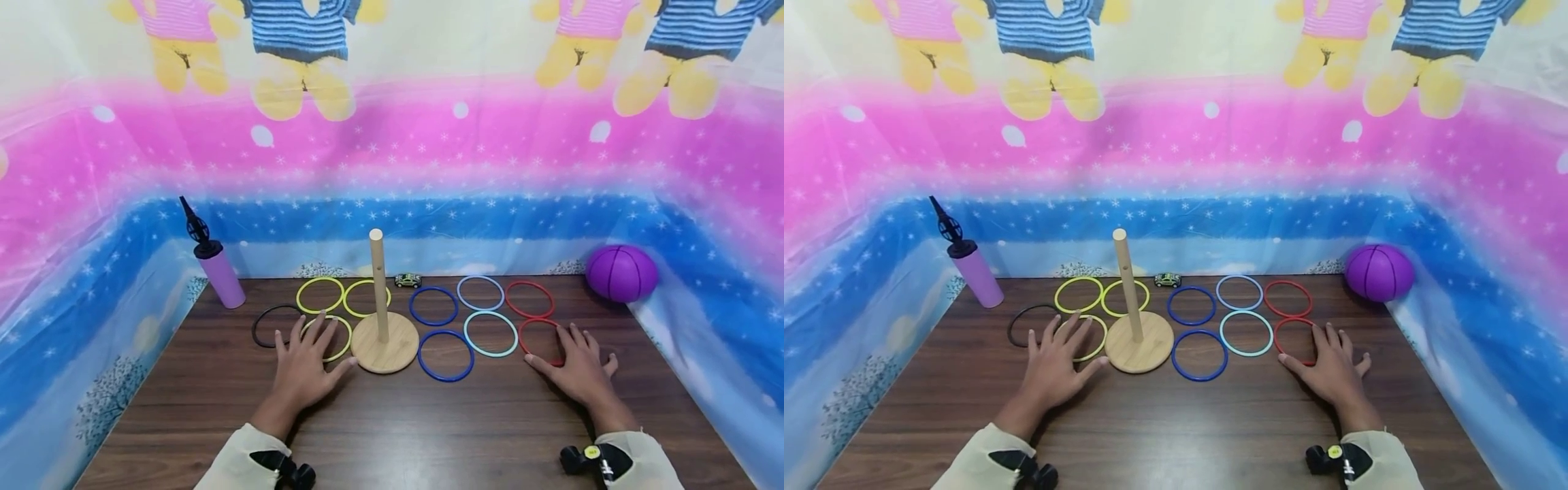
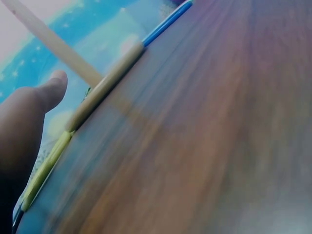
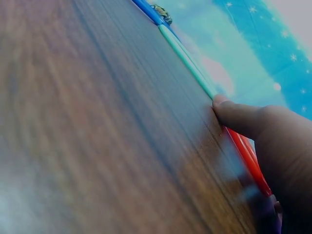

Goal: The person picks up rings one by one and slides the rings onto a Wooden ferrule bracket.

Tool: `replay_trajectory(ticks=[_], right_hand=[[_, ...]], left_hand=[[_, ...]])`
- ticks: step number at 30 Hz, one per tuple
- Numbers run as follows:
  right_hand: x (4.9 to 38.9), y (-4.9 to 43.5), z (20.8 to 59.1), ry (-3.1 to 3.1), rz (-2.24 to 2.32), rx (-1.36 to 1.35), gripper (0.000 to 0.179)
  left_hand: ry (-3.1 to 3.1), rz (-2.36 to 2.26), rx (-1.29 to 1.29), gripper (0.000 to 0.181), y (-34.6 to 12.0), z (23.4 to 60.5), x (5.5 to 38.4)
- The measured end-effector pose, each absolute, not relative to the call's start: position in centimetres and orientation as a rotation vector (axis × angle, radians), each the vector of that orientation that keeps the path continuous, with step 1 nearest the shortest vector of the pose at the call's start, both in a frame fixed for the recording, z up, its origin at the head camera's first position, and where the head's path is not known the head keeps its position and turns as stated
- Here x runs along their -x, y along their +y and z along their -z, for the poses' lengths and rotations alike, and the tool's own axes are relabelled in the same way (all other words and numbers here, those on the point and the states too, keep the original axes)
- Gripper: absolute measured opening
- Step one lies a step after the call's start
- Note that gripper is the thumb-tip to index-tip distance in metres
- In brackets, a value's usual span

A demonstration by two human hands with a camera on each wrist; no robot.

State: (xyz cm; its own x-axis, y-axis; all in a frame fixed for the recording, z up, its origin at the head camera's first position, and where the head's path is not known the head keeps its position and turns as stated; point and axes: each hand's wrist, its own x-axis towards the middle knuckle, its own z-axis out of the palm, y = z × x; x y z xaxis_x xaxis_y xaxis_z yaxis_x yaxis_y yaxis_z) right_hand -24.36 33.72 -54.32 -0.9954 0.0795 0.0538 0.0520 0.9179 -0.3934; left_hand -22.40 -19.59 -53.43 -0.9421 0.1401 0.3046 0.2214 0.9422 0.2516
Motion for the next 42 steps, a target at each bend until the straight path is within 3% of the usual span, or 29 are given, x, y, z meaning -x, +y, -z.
replay_trajectory(ticks=[42], right_hand=[[24.0, 34.2, 54.3, -2.890, -0.796, 0.130, 0.115]], left_hand=[[-2.903, 0.328, 0.469, 0.083, -17.2, 53.4, 23.1]])
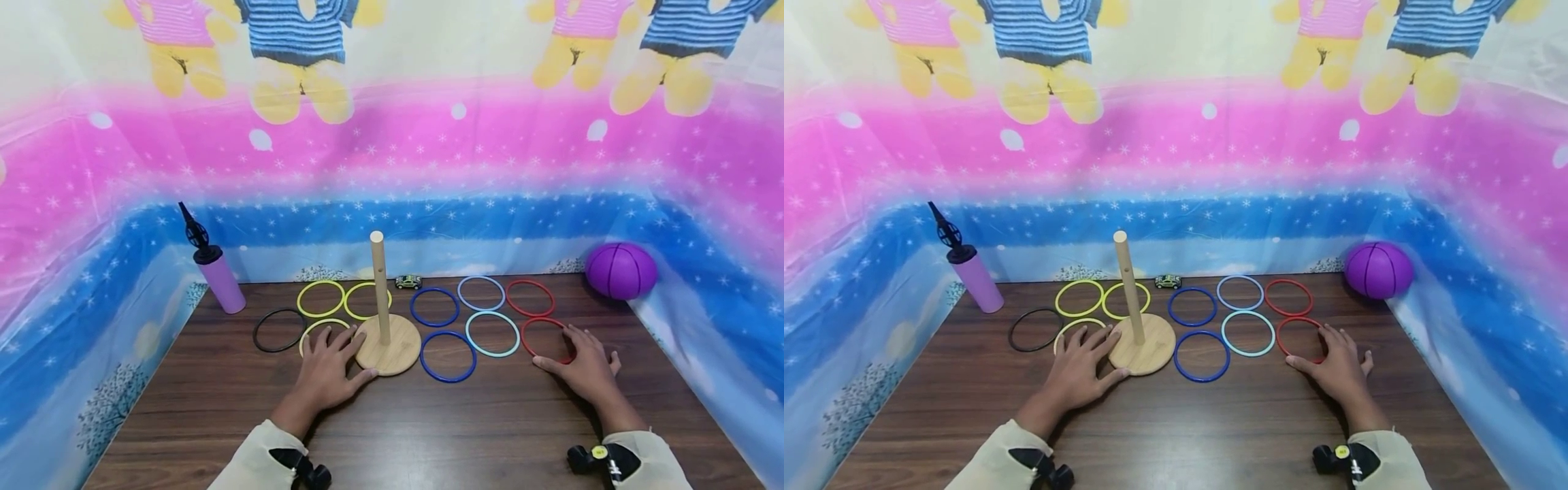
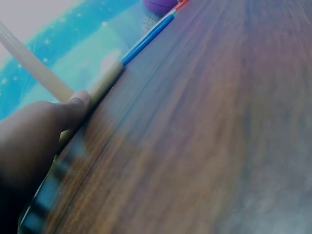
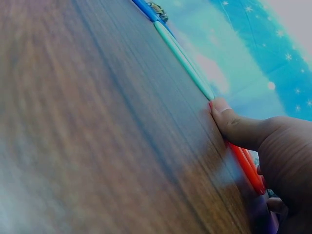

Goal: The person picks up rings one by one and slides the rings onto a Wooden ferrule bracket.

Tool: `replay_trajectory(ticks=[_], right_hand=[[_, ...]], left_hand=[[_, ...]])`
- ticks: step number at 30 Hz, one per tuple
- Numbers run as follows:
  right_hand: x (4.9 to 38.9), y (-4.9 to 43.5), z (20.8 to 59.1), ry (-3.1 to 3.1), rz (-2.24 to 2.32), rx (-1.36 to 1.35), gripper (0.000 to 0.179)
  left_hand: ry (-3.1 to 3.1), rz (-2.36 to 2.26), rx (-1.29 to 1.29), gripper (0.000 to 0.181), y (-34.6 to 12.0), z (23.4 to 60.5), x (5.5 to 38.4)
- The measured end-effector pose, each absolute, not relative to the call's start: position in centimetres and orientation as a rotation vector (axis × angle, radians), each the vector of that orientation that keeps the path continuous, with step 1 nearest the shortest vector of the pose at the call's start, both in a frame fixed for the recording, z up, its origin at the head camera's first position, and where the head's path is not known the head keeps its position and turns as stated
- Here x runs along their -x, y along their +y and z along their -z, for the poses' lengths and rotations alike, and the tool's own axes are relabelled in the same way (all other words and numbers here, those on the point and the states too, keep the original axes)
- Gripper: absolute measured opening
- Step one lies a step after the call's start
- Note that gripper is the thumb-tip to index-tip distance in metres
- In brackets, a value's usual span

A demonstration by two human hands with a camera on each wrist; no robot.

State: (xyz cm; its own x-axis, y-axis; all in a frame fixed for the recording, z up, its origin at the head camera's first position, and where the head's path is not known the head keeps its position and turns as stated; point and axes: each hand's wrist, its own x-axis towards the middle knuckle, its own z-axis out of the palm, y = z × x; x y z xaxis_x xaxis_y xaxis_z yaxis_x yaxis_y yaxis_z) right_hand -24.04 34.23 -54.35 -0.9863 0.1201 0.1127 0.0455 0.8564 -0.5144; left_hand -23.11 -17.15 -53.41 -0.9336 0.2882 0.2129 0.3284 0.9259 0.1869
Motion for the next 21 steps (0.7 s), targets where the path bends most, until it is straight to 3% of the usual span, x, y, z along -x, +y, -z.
replay_trajectory(ticks=[21], right_hand=[[23.50, 34.02, 53.89, -2.871, -0.797, 0.155, 0.119]], left_hand=[[-2.960, 0.367, 0.458, 0.081, -16.91, 53.22, 23.28]])
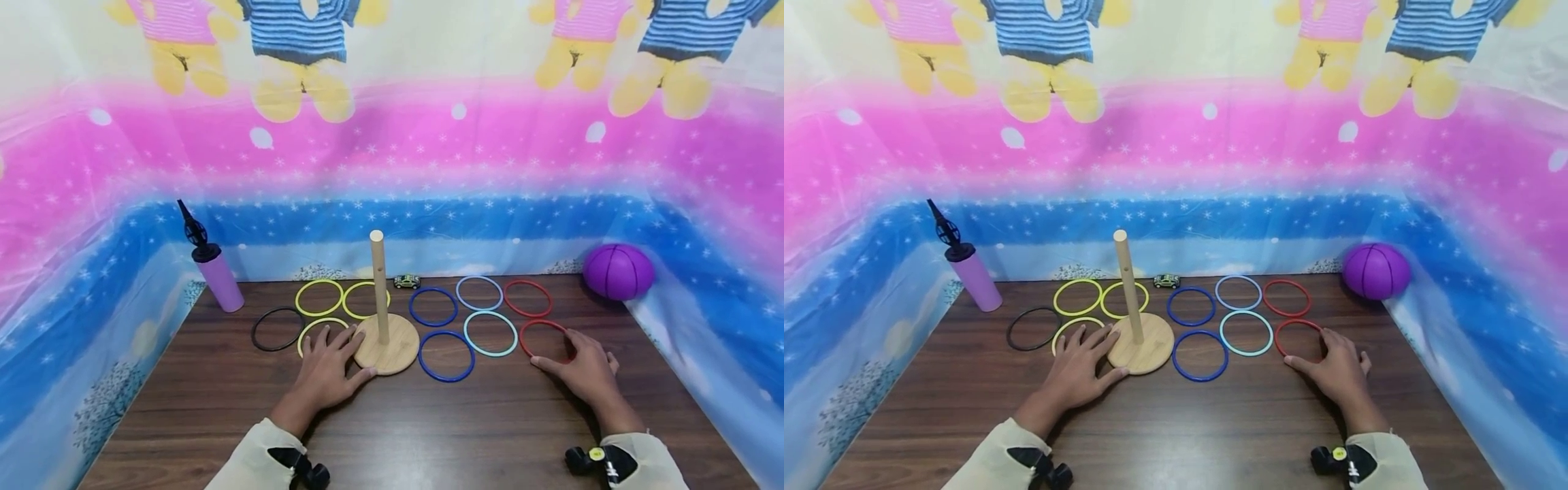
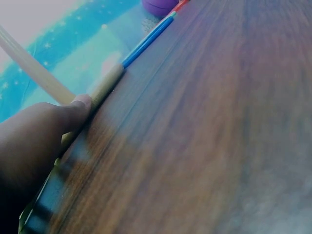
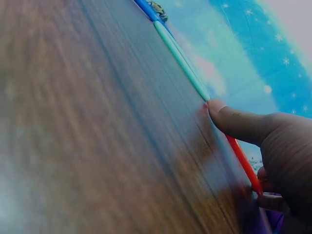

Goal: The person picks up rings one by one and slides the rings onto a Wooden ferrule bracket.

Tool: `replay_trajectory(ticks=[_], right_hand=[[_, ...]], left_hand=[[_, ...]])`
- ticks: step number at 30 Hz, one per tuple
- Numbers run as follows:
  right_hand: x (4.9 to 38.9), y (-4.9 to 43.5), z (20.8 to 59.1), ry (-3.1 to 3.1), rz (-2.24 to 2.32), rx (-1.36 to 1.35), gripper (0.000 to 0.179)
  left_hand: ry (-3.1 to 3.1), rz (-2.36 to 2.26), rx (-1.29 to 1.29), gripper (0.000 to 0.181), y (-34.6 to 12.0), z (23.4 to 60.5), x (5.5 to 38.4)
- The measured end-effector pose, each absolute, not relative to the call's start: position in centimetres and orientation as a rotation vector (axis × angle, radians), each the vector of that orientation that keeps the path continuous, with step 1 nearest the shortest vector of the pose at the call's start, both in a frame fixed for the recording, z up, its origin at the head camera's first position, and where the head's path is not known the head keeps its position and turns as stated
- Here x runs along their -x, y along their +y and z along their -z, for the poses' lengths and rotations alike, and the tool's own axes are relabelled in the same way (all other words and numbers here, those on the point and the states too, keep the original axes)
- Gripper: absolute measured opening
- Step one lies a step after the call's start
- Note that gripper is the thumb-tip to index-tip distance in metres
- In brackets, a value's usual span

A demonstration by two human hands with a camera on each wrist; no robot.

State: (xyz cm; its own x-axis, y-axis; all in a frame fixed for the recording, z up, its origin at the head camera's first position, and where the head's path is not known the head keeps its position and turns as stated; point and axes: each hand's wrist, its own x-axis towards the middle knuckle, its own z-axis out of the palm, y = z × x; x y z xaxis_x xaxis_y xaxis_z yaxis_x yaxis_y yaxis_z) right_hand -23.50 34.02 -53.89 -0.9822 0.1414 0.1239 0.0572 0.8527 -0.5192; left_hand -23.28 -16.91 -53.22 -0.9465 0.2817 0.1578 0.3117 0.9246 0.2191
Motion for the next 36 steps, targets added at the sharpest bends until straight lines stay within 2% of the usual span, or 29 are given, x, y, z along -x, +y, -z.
replay_trajectory(ticks=[18, 36], right_hand=[[22.9, 32.3, 49.2, -2.741, -0.655, 0.134, 0.109], [24.2, 28.0, 47.2, -2.640, -0.725, -0.023, 0.103]], left_hand=[[-2.959, 0.405, 0.470, 0.082, -16.3, 52.8, 23.5], [-2.992, 0.410, 0.455, 0.082, -16.8, 53.0, 23.2]])
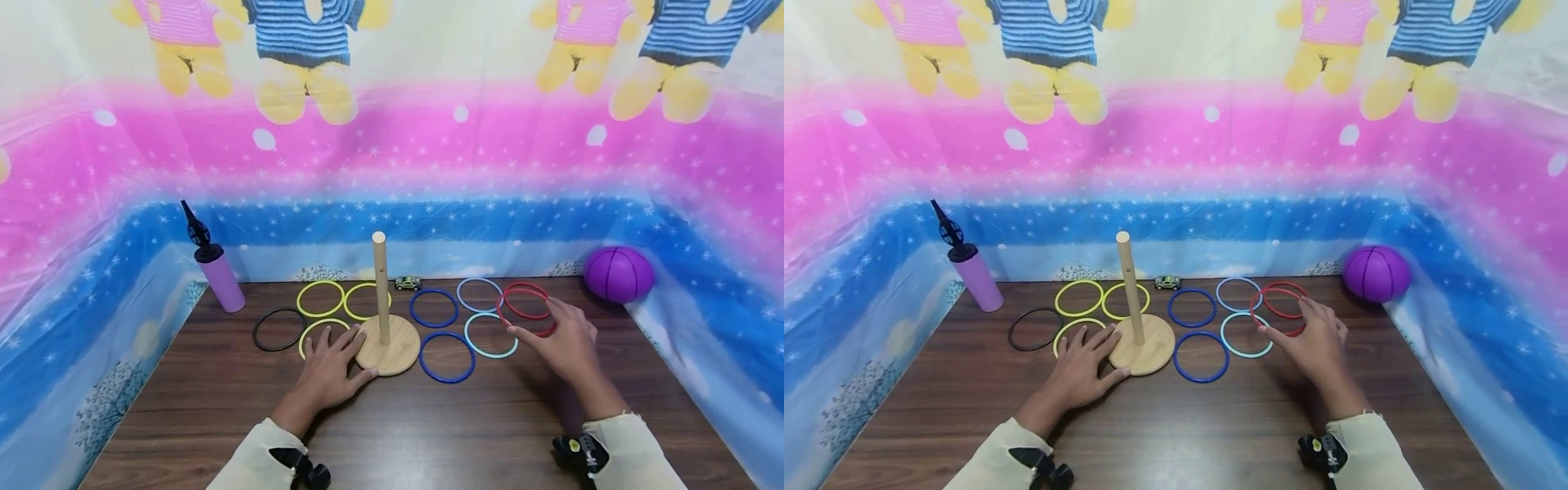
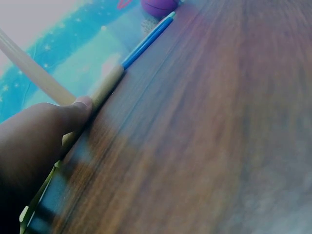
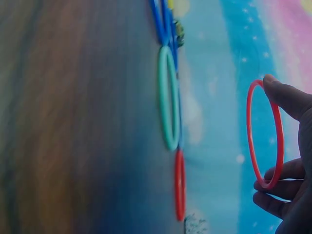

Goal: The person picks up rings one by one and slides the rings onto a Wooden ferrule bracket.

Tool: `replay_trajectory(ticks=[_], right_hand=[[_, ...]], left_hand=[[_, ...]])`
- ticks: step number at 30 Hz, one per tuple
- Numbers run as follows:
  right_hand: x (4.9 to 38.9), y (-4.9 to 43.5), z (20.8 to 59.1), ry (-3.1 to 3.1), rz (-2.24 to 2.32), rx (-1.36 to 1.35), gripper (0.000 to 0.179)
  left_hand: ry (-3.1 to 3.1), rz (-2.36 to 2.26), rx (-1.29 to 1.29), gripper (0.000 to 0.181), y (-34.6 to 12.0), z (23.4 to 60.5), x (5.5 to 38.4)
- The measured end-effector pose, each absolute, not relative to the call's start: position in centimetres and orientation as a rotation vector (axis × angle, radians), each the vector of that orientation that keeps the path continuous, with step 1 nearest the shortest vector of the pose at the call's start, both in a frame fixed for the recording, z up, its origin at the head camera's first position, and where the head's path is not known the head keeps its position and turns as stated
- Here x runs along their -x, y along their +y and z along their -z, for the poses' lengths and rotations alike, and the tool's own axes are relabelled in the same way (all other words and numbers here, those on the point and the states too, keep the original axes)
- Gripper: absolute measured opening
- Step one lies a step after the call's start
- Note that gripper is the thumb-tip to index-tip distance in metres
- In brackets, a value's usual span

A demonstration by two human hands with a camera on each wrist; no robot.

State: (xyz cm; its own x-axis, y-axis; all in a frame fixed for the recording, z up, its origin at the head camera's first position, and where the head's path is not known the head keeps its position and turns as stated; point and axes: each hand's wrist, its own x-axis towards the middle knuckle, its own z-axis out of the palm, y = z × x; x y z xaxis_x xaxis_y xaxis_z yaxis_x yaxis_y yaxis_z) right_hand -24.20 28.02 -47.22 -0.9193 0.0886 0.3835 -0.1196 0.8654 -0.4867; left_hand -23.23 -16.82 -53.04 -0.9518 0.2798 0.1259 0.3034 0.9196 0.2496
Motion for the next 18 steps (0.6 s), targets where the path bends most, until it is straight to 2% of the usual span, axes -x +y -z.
replay_trajectory(ticks=[18], right_hand=[[25.4, 22.1, 43.7, -2.537, -0.874, -0.189, 0.092]], left_hand=[[-2.990, 0.411, 0.450, 0.082, -16.7, 52.9, 23.2]])
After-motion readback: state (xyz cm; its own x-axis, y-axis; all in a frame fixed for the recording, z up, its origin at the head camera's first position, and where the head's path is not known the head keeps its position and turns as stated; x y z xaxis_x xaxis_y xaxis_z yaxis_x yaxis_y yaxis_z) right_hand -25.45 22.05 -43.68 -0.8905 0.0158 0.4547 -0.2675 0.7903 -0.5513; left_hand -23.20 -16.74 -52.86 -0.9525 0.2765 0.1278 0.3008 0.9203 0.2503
